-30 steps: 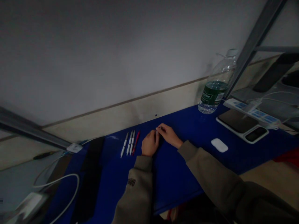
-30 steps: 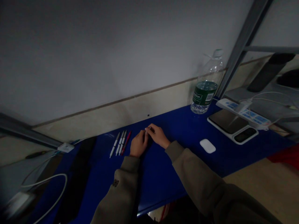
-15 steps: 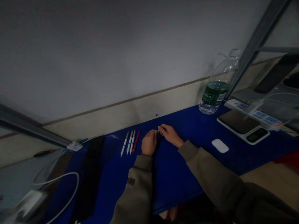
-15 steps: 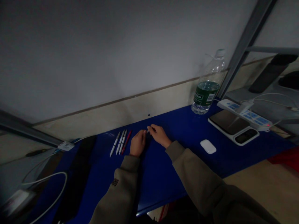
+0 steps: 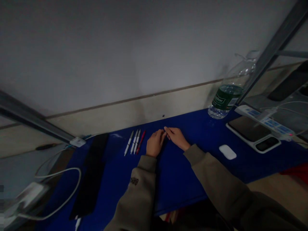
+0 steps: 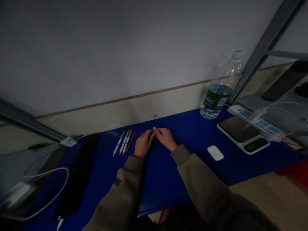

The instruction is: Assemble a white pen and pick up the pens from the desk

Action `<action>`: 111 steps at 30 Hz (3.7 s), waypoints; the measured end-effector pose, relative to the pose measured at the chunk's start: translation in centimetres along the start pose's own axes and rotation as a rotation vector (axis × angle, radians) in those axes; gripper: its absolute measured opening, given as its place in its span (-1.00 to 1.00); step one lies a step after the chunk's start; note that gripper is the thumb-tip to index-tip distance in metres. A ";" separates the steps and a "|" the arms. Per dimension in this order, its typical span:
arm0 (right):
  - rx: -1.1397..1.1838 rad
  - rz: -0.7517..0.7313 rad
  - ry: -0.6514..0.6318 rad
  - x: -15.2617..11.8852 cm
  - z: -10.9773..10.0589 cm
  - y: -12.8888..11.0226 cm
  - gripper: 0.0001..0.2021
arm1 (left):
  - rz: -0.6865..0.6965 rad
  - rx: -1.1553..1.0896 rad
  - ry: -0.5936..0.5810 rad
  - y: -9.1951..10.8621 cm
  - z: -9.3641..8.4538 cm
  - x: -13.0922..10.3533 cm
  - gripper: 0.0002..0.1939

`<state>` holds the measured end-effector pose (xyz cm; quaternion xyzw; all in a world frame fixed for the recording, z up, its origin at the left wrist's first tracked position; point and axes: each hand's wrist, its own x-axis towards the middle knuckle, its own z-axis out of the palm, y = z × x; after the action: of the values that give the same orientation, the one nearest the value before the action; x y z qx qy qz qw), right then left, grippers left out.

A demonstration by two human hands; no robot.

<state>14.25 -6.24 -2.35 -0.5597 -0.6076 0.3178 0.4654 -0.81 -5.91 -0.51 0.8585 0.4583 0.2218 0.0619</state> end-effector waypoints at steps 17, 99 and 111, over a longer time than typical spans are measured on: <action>0.139 -0.032 0.004 -0.2 0.3 0.3 -0.70 | 0.010 -0.034 -0.021 0.7 -0.3 -0.5 -0.67; 0.205 -0.132 -0.241 -0.3 0.6 -0.4 -0.64 | -0.306 0.288 -0.098 -0.4 -0.1 0.4 -0.45; 0.245 -0.059 -0.235 -0.3 0.9 -0.6 -0.63 | -0.240 0.280 -0.097 -0.3 -0.1 0.1 -0.46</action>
<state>13.17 -6.54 -2.19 -0.4397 -0.6307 0.4389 0.4650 -1.01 -5.67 -0.47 0.8077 0.5801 0.1051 -0.0103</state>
